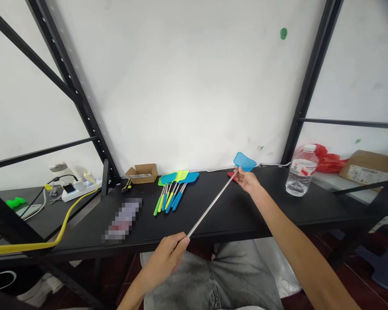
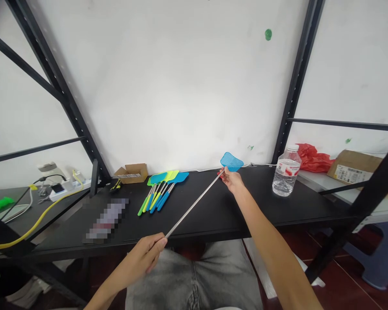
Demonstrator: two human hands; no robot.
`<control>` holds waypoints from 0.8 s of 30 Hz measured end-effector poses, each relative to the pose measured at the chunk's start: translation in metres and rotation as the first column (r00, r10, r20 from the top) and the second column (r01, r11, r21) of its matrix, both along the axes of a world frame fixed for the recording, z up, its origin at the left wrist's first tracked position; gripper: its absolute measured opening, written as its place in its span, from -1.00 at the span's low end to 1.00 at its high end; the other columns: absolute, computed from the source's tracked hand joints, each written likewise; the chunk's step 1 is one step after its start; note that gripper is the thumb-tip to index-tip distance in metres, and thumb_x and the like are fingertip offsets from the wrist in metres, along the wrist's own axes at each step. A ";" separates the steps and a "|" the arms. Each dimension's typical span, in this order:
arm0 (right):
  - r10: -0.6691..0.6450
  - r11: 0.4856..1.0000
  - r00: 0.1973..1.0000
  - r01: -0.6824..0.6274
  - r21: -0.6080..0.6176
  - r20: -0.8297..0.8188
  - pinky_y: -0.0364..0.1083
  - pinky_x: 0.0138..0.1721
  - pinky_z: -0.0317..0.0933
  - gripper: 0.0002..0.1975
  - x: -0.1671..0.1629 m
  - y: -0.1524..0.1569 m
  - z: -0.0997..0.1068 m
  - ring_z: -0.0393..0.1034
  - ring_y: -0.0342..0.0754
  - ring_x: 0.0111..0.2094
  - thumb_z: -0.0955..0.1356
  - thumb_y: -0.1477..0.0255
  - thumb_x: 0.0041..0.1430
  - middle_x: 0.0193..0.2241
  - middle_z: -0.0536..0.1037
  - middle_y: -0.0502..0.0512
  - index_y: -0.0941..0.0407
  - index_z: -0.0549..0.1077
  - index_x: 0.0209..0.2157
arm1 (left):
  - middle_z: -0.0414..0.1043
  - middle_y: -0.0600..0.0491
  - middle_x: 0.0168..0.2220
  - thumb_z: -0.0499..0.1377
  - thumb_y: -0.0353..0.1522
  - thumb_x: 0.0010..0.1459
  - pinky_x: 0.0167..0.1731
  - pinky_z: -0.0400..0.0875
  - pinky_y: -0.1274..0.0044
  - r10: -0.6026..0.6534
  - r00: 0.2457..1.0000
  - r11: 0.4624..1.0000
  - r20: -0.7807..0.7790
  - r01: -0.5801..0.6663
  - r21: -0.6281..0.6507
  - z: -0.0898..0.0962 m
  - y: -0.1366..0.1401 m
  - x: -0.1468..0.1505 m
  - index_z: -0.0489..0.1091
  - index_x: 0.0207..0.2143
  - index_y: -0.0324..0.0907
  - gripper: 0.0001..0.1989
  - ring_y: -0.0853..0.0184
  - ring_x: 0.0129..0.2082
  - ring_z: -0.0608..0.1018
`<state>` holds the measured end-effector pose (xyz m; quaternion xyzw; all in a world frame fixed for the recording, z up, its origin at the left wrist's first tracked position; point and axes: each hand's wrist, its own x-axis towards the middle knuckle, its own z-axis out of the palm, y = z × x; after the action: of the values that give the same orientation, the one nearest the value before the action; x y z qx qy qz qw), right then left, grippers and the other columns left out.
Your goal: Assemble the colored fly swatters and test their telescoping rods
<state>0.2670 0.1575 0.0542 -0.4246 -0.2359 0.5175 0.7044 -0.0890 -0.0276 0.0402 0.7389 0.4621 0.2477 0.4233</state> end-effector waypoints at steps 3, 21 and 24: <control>0.005 1.000 1.000 -0.005 0.020 -0.006 -0.27 -0.59 0.29 -0.86 0.006 0.002 -0.002 0.44 -0.21 -0.54 0.36 0.47 0.25 -0.45 0.57 0.05 0.15 0.47 -0.41 | 0.11 0.25 -0.74 -0.11 0.01 0.29 -0.72 0.04 0.63 -0.094 0.993 0.982 0.065 0.103 -0.161 -0.006 0.000 -0.011 0.13 -0.44 -0.11 -0.57 0.47 -0.76 0.09; -0.132 0.990 0.989 0.135 0.040 -0.062 -0.24 -0.62 0.22 -0.79 0.067 -0.009 -0.004 0.34 -0.22 -0.59 0.30 0.41 0.30 -0.57 0.46 -0.04 0.09 0.37 -0.45 | 0.48 0.05 -0.56 -0.10 -0.08 0.30 -0.54 0.30 0.57 0.247 0.884 0.821 -0.396 0.026 0.570 -0.036 -0.046 -0.071 0.45 -0.33 -0.02 -0.60 0.28 -0.57 0.53; -0.122 0.989 0.989 0.128 0.074 -0.086 -0.23 -0.59 0.23 -0.79 0.075 -0.011 -0.002 0.34 -0.21 -0.58 0.31 0.37 0.29 -0.57 0.44 -0.06 0.08 0.35 -0.44 | 0.49 0.05 -0.57 -0.11 -0.07 0.30 -0.52 0.36 0.58 0.253 0.869 0.826 -0.426 0.035 0.562 -0.037 -0.043 -0.076 0.47 -0.29 -0.02 -0.59 0.26 -0.55 0.56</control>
<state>0.3418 0.1465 0.0517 -0.3889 -0.2004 0.4795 0.7608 -0.1651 -0.0702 0.0030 0.8382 0.5040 0.2029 0.0472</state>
